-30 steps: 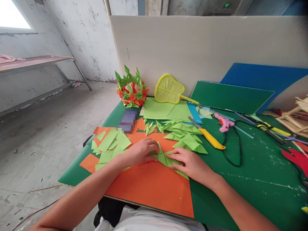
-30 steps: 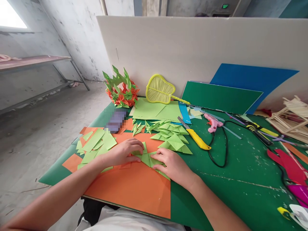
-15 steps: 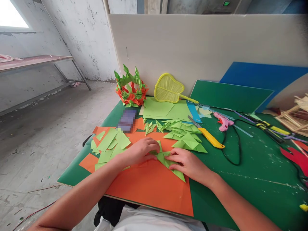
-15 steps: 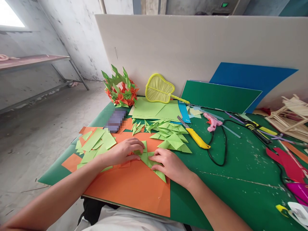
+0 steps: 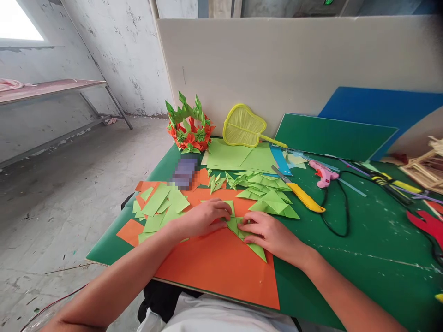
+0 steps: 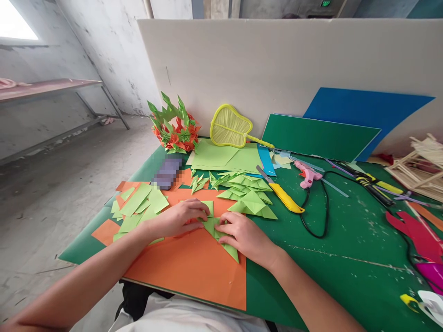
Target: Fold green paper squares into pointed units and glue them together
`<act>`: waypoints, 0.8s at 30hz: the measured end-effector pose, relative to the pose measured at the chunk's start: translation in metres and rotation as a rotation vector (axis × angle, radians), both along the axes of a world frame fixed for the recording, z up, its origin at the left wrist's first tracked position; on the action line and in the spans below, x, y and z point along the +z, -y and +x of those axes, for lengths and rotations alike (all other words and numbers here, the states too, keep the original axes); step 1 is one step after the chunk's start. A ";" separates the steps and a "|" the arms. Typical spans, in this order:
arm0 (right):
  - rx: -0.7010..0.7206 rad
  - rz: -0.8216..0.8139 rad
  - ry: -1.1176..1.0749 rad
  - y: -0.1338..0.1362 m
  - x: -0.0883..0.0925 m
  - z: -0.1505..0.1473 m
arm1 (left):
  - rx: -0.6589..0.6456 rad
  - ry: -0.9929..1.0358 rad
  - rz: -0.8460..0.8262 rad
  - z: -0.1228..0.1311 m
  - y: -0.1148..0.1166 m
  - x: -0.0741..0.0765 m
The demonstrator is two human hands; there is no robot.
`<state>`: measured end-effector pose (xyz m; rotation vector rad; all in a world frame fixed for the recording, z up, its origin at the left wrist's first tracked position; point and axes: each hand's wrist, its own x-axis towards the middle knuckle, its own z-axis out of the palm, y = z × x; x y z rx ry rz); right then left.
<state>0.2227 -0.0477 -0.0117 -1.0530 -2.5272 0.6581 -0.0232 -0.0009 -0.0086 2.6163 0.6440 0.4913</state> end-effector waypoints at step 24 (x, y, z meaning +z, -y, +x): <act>0.109 0.231 0.202 0.007 0.001 -0.001 | 0.113 -0.026 0.041 0.011 0.007 -0.007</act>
